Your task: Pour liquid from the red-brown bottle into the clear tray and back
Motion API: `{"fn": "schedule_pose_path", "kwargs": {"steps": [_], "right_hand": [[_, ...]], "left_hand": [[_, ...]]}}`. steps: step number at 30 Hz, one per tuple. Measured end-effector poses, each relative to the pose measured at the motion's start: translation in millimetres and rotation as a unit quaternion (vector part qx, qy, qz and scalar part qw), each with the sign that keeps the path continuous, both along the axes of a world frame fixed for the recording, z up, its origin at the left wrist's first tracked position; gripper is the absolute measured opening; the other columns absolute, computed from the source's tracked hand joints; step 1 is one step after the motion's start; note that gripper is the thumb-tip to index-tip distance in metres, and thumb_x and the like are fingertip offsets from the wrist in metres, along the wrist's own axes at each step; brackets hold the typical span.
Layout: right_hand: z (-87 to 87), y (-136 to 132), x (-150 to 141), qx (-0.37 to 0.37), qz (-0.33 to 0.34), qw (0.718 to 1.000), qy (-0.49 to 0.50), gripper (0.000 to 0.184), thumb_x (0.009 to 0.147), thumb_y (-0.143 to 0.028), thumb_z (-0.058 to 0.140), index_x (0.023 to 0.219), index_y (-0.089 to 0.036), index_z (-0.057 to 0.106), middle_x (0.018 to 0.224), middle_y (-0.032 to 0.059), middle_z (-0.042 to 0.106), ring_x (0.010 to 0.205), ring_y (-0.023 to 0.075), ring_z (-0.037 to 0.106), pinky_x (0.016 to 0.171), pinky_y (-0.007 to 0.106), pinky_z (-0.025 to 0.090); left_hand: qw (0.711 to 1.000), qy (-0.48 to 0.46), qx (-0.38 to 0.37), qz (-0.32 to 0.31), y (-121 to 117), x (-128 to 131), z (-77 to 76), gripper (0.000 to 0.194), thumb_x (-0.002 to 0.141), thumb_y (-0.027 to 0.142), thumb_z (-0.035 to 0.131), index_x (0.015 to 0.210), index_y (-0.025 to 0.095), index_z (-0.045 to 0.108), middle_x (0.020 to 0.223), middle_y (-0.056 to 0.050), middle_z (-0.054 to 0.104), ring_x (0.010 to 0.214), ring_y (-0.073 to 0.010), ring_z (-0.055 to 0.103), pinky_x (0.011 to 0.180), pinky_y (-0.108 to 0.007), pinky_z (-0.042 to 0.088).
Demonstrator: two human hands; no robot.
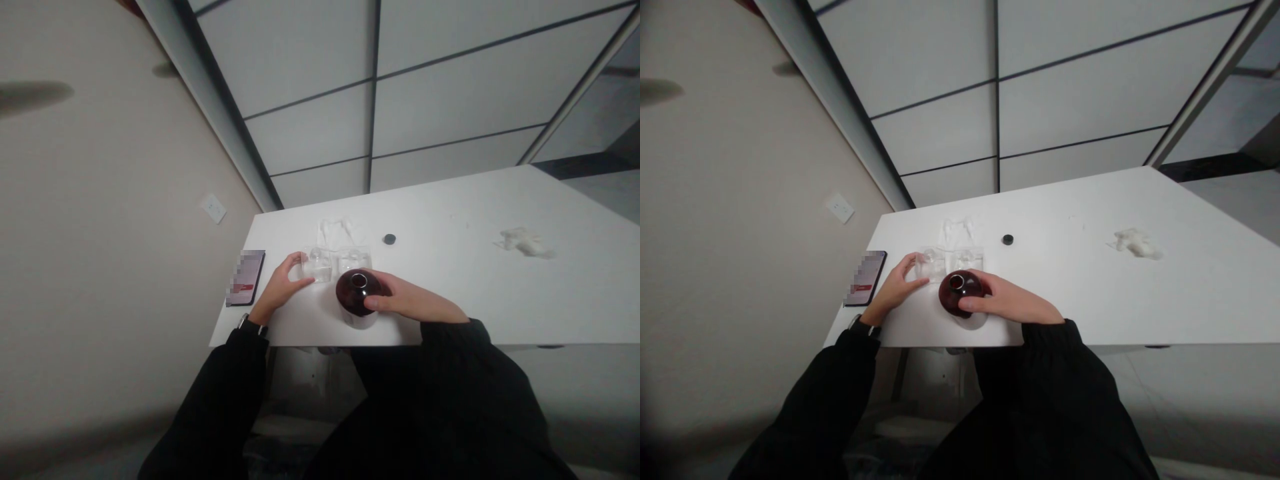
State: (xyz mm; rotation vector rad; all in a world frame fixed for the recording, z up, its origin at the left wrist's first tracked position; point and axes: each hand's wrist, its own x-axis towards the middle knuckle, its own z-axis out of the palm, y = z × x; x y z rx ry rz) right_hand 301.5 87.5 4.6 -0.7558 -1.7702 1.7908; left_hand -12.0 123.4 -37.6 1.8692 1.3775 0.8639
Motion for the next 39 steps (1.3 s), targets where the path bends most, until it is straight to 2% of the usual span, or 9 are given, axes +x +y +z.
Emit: {"fn": "schedule_pose_path", "kwargs": {"steps": [4,8,17,29,39], "right_hand": [[-0.6,-0.3,0.6,0.008,-0.001,1.0,0.001,0.08,0.081,-0.069,0.079,0.14,-0.018,0.059,0.142,0.0143,0.068,0.131,0.0333,0.063,0.118,0.054,0.044],[4.5,-2.6,2.1,0.016,-0.013,1.0,-0.014,0.078,0.083,-0.069,0.078,0.139,-0.018,0.06,0.143,0.014,0.068,0.132,0.034,0.063,0.12,0.055,0.042],[7.8,-4.8,5.0,0.025,-0.034,0.998,-0.045,0.079,0.083,-0.07,0.077,0.142,-0.021,0.061,0.143,0.0126,0.068,0.131,0.0345,0.063,0.122,0.057,0.041],[12.4,-2.6,2.5,0.042,-0.03,0.997,-0.058,0.077,0.087,-0.071,0.071,0.143,-0.02,0.062,0.144,0.013,0.068,0.135,0.0361,0.061,0.123,0.057,0.041],[19.0,-6.2,3.0,0.057,-0.05,0.992,-0.097,0.071,0.087,-0.076,0.067,0.133,-0.022,0.069,0.138,0.0109,0.072,0.131,0.0383,0.063,0.12,0.059,0.043]], "left_hand": [[0.996,0.082,0.025,-0.001,-2.9,6.1,8.7,0.054,0.085,0.042,0.078,0.13,0.02,0.06,0.142,-0.011,0.066,0.135,-0.0313,0.061,0.123,-0.052,0.041],[0.993,0.111,0.028,0.011,-2.8,8.1,7.5,0.058,0.085,0.04,0.079,0.134,0.019,0.059,0.145,-0.014,0.064,0.137,-0.0328,0.059,0.123,-0.053,0.041],[0.988,0.131,0.074,-0.021,-1.7,7.6,3.2,0.058,0.084,0.042,0.082,0.132,0.018,0.06,0.142,-0.014,0.064,0.134,-0.0308,0.06,0.12,-0.049,0.044],[0.979,0.181,0.091,-0.009,-3.2,20.9,2.3,0.057,0.084,0.043,0.084,0.129,0.02,0.059,0.132,-0.012,0.066,0.128,-0.0308,0.06,0.114,-0.048,0.047],[0.975,0.194,0.105,-0.01,-2.6,20.7,0.5,0.053,0.089,0.044,0.08,0.132,0.021,0.059,0.132,-0.011,0.066,0.128,-0.0309,0.059,0.114,-0.048,0.046]]}}
